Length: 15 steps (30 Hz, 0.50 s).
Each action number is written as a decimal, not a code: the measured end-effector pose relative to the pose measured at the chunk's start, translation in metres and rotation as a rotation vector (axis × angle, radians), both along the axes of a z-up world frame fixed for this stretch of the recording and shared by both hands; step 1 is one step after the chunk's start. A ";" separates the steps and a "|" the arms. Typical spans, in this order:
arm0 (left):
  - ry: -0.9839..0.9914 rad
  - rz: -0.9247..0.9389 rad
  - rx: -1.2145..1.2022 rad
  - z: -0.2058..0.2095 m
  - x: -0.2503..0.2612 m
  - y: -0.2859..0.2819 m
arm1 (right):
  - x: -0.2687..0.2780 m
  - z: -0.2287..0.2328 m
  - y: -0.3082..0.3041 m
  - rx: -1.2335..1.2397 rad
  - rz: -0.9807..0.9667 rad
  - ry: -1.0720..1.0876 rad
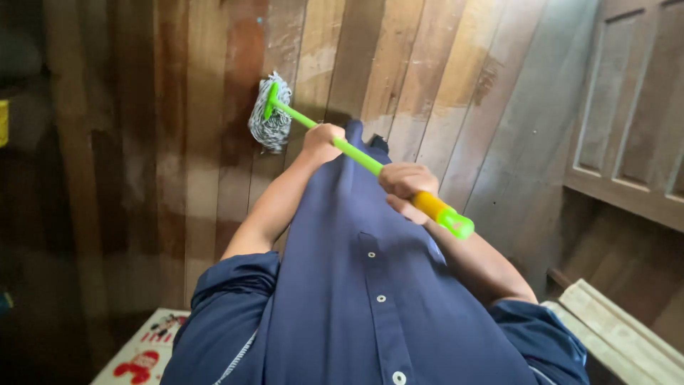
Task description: Mopping a wooden floor with a mop and bucket.
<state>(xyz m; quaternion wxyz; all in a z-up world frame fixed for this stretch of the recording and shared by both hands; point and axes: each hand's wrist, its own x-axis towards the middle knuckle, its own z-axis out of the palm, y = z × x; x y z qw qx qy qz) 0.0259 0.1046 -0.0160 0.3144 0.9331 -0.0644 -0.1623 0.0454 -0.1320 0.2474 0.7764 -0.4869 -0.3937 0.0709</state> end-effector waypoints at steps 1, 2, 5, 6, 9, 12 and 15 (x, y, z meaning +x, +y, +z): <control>0.000 -0.015 -0.009 0.006 0.013 -0.010 | 0.003 0.005 -0.004 -0.009 -0.015 0.000; -0.012 -0.017 -0.004 0.013 0.024 -0.019 | 0.006 0.010 -0.008 0.005 -0.056 0.009; -0.093 -0.047 -0.039 0.019 0.050 -0.037 | 0.008 0.016 -0.008 0.049 -0.166 0.018; -0.154 -0.066 -0.078 0.017 0.054 -0.044 | 0.006 0.016 -0.008 0.082 -0.225 0.027; -0.060 -0.151 -0.047 0.023 0.069 -0.050 | 0.007 0.033 -0.009 0.075 -0.292 0.036; -0.043 -0.143 -0.139 0.037 0.083 -0.058 | 0.020 0.050 -0.006 0.005 -0.243 -0.041; -0.071 -0.172 -0.212 0.050 0.100 -0.072 | 0.026 0.062 -0.001 -0.064 -0.217 -0.149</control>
